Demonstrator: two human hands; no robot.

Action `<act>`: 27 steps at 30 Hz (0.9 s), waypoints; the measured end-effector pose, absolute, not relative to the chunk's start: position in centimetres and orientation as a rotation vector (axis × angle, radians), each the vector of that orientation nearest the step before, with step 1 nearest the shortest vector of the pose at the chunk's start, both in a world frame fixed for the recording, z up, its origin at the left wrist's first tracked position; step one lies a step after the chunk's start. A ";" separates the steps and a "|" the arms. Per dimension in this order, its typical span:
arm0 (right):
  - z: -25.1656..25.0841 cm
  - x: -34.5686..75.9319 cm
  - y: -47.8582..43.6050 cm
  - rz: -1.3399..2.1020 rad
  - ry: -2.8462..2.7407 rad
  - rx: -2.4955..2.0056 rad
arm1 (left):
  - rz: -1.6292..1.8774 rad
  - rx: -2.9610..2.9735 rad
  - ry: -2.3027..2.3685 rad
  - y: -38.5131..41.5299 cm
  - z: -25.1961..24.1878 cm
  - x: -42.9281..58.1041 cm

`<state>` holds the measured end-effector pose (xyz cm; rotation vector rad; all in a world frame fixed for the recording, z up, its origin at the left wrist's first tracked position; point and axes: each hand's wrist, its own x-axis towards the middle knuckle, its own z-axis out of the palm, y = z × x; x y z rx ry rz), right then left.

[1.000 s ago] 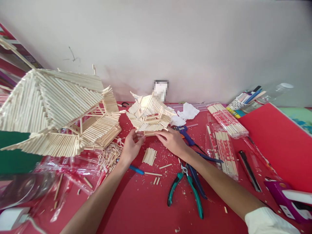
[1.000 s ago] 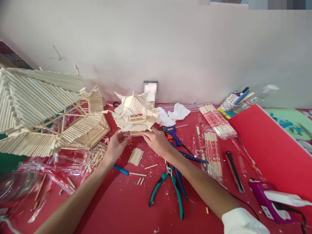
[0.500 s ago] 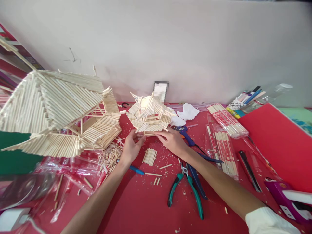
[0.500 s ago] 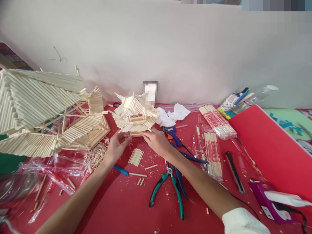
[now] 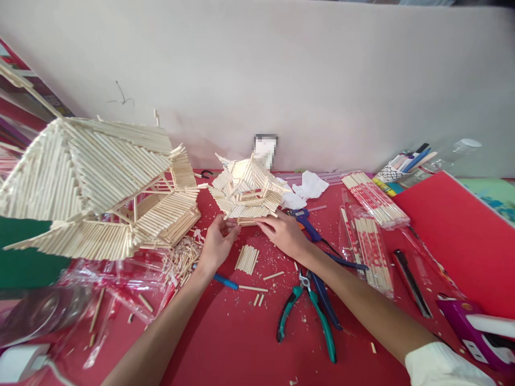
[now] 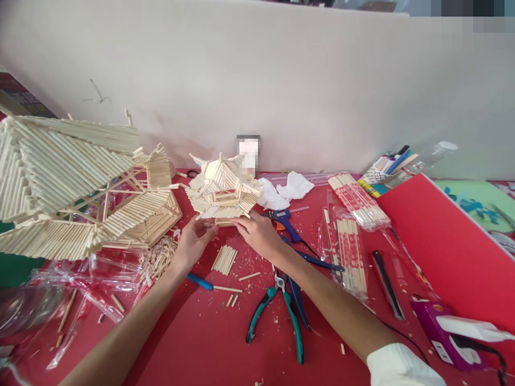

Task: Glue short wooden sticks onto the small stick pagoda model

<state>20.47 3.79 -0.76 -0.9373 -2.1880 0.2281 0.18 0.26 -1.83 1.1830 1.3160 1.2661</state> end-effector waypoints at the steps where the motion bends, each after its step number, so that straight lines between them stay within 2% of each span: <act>1: -0.8 20.5 3.8 0.225 -2.182 -0.939 | 1.267 1.179 1.319 0.3 -1.8 0.2; 27: -0.5 20.6 3.6 0.208 -2.172 -0.959 | 1.258 1.269 1.387 0.0 -1.5 0.3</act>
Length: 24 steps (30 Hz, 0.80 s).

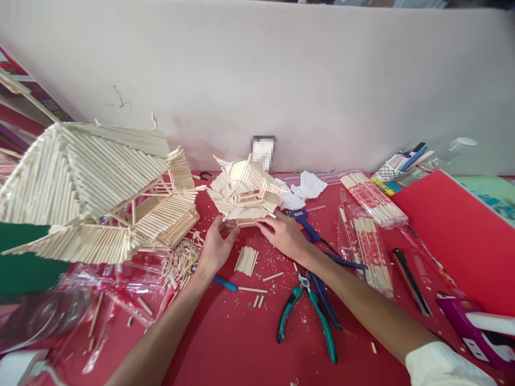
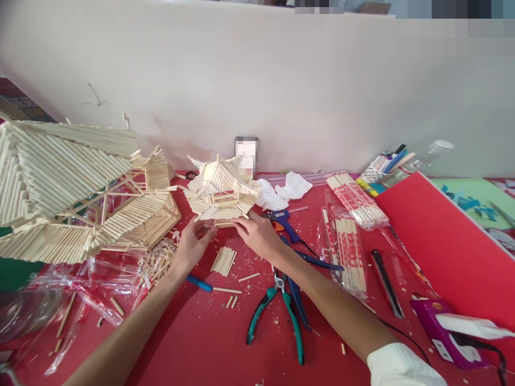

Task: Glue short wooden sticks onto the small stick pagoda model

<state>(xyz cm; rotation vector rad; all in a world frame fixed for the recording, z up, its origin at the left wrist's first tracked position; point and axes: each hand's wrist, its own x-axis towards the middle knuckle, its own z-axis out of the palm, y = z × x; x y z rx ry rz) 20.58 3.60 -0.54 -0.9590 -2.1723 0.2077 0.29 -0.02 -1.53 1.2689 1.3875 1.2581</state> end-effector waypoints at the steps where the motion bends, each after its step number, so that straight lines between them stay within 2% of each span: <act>1: -0.5 20.6 3.6 0.206 -2.173 -0.958 | 1.257 1.278 1.397 -0.1 -1.5 0.3; 24: -0.4 20.5 3.6 0.215 -2.183 -0.975 | 1.241 1.306 1.429 -0.1 -1.3 0.3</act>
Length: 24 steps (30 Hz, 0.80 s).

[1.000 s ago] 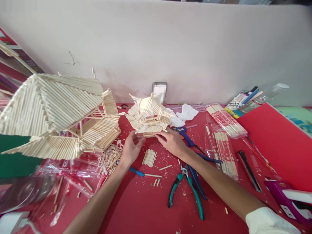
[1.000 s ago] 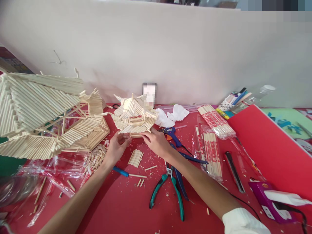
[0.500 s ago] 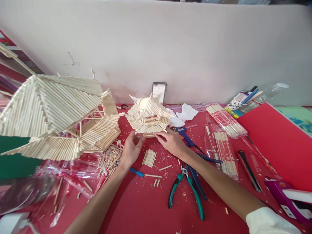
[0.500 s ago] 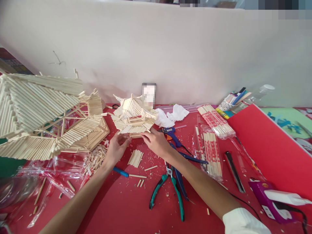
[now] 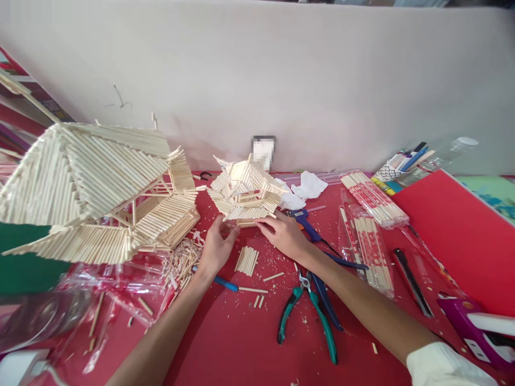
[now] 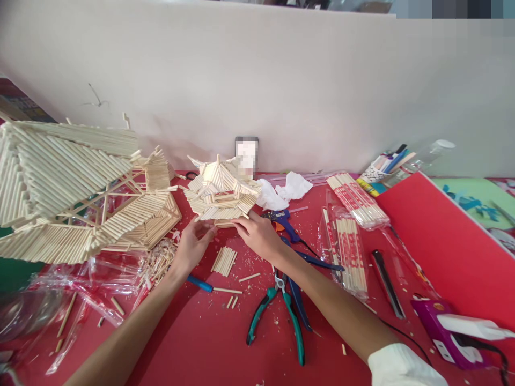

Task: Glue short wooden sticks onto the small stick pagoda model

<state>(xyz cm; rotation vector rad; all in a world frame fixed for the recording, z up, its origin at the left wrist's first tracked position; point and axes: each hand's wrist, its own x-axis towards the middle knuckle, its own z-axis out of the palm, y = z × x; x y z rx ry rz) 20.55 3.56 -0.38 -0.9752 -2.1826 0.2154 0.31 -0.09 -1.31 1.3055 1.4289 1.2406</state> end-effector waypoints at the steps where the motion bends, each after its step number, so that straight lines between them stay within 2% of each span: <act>1: -0.4 20.6 3.6 0.211 -2.184 -0.974 | 1.239 1.311 1.429 -0.1 -1.3 0.3; 24: -0.4 20.5 3.6 0.187 -2.184 -0.958 | 1.178 1.464 1.514 -0.4 -1.7 0.1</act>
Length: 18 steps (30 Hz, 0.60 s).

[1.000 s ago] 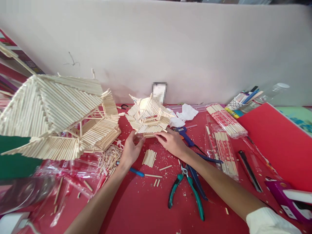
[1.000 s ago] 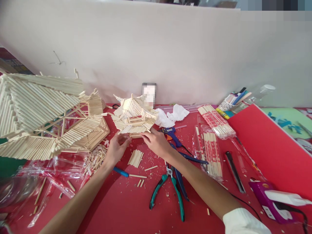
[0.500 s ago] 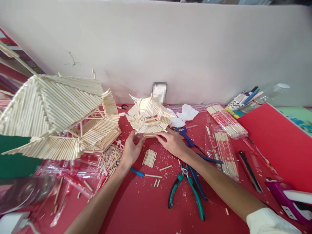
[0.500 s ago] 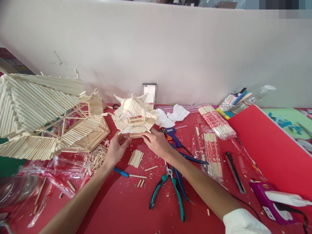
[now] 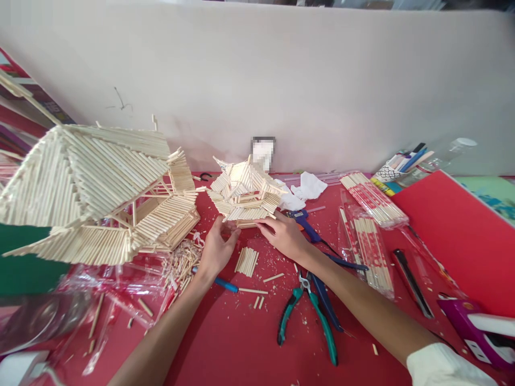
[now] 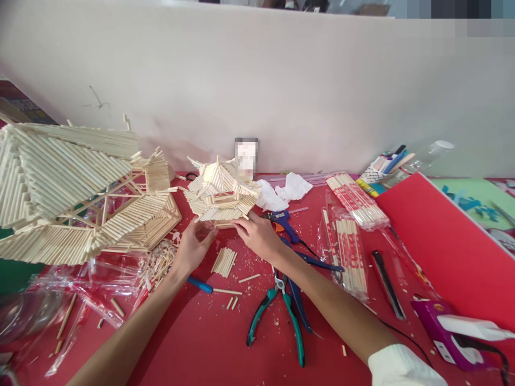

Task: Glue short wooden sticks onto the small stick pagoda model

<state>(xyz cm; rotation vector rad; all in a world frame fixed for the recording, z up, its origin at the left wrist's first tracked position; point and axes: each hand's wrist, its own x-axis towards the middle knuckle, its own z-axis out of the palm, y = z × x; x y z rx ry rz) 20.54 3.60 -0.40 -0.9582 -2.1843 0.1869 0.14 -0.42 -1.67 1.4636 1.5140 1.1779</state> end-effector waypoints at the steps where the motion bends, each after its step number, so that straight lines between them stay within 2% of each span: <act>1: -0.4 20.6 3.6 0.188 -2.187 -0.962 | 1.172 1.472 1.520 -0.4 -1.7 0.1; 18: -0.4 20.5 3.7 0.200 -2.170 -0.943 | 1.080 1.713 1.716 -0.8 -1.4 0.0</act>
